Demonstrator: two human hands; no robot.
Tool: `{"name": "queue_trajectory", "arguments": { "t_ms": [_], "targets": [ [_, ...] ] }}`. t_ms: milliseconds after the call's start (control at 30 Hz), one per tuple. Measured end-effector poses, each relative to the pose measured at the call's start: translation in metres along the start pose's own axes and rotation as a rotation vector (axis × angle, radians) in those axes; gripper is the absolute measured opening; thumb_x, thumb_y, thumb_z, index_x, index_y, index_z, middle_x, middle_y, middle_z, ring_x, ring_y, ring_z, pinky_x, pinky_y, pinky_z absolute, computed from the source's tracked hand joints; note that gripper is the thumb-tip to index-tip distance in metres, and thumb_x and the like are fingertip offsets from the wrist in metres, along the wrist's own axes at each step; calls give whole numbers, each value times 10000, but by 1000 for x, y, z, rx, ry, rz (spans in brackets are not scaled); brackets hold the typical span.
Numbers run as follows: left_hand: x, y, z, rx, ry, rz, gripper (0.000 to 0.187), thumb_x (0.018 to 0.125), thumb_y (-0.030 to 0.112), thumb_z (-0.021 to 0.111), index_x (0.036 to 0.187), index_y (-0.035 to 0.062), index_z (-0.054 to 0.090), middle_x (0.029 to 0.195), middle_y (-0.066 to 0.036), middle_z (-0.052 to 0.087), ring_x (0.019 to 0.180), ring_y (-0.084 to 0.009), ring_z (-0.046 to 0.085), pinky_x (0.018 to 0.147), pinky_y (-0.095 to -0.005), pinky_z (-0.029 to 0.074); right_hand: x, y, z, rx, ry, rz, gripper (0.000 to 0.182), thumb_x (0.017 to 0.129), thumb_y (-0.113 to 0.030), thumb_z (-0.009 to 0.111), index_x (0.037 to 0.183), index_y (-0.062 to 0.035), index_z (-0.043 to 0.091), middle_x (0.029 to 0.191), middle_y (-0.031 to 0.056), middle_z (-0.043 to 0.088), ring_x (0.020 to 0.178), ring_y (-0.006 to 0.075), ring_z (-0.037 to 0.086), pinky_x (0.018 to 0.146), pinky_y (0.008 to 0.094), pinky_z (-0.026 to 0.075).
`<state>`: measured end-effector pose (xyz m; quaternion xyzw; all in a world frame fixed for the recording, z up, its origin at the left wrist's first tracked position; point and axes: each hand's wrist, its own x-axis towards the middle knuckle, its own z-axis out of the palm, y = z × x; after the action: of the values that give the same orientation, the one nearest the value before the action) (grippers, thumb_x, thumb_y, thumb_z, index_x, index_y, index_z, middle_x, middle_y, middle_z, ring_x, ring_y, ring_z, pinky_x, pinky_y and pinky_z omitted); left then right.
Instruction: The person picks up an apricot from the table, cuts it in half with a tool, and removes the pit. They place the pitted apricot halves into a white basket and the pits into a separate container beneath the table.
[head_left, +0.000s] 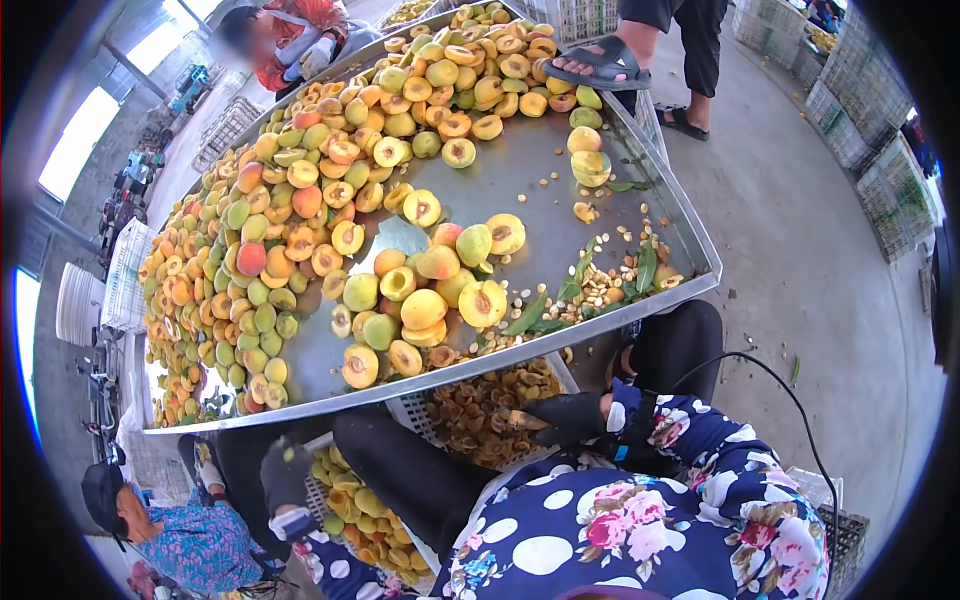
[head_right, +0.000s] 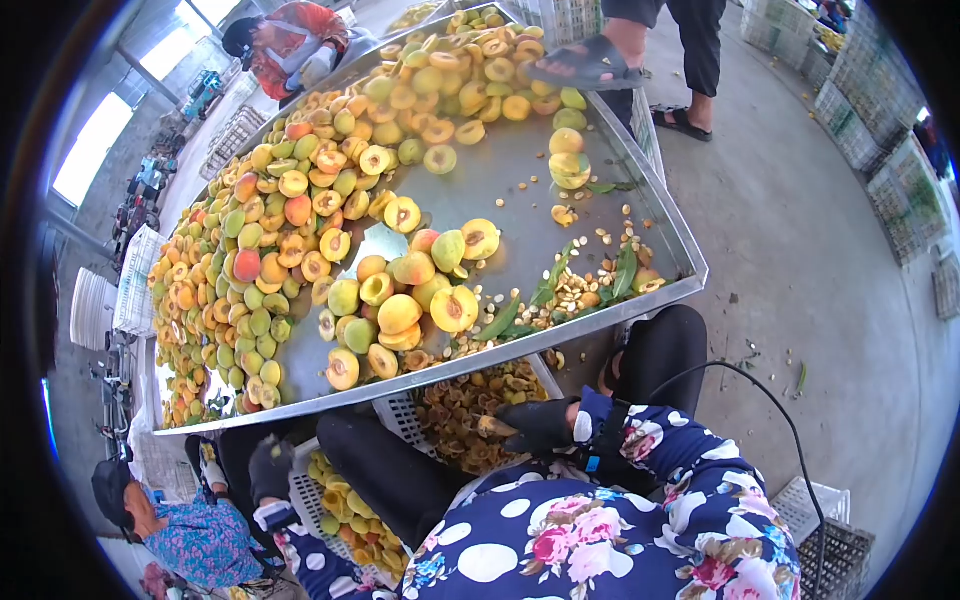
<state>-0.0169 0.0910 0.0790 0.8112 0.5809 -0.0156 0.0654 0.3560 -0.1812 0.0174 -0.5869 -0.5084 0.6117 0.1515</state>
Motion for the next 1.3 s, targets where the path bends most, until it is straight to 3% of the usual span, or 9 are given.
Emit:
{"name": "queue_trajectory", "arguments": {
  "t_ms": [100, 233, 367, 433, 533, 733, 1000, 1167, 1300],
  "targets": [
    [-17, -42, 30, 101, 380, 302, 270, 795, 126, 573, 1023, -17, 591, 896, -57, 603, 727, -153, 570, 652, -276, 468, 4, 3, 9, -4, -13, 3, 477, 805, -282, 554, 1170, 0, 431, 1030, 246, 558, 971, 371, 547, 800, 409, 429],
    [-20, 124, -24, -1140, -113, 43, 382, 774, 92, 580, 1138, -19, 544, 895, -29, 577, 767, -111, 513, 704, -241, 435, 4, 11, 32, -10, 154, -99, 446, 799, -265, 552, 1140, 5, 452, 990, 234, 569, 914, 379, 557, 766, 407, 432],
    [20, 237, 1, -886, -268, 539, 420, 808, 127, 557, 1187, -41, 484, 980, -36, 569, 859, -62, 496, 734, -195, 414, -6, 12, 38, -16, 116, -55, 489, 800, -272, 555, 1177, 14, 432, 1019, 226, 566, 918, 379, 558, 789, 398, 433],
    [46, 275, 39, -379, 59, 1011, 439, 812, 234, 576, 1126, -62, 498, 936, -183, 608, 875, -256, 592, 772, -308, 453, -13, 27, 48, 252, 219, 16, 496, 823, -300, 553, 1185, 11, 415, 1011, 201, 573, 873, 312, 583, 755, 376, 453],
    [37, 338, 64, -168, -144, 554, 452, 777, 313, 571, 1055, -37, 506, 922, -225, 595, 896, -368, 565, 770, -416, 455, -32, 27, 47, 481, 247, 52, 478, 846, -312, 553, 1190, -12, 409, 926, 129, 576, 791, 193, 572, 680, 325, 469],
    [38, 346, 94, -390, 14, 772, 398, 705, 171, 663, 1021, -20, 514, 877, -207, 604, 818, -325, 599, 701, -397, 479, -44, 27, 54, 804, 318, 26, 421, 854, -225, 561, 1199, -45, 403, 803, 23, 517, 647, 86, 508, 545, 229, 442],
    [-8, 264, 29, -2247, -1239, -42, 485, 767, 196, 518, 1186, -42, 458, 1040, -130, 575, 924, -266, 578, 821, -394, 485, -67, 3, 41, 883, 418, -39, 427, 851, -180, 550, 1209, -33, 372, 802, 42, 528, 551, 93, 517, 487, 238, 444],
    [-50, 233, 45, -2268, -911, 172, 538, 888, 353, 374, 1269, -27, 366, 1232, -183, 469, 1111, -302, 476, 979, -436, 356, -62, -16, 38, 559, 385, -159, 402, 856, -253, 564, 1149, -23, 411, 746, 71, 542, 560, 122, 555, 490, 271, 459],
    [-74, 234, 46, -2393, -773, -26, 379, 887, 137, 424, 1229, -25, 393, 1177, -167, 514, 1042, -258, 536, 923, -405, 423, -56, -42, 37, 180, 460, -296, 344, 854, -233, 562, 1089, -10, 446, 700, 144, 547, 565, 211, 574, 514, 352, 438]
  ]
}}
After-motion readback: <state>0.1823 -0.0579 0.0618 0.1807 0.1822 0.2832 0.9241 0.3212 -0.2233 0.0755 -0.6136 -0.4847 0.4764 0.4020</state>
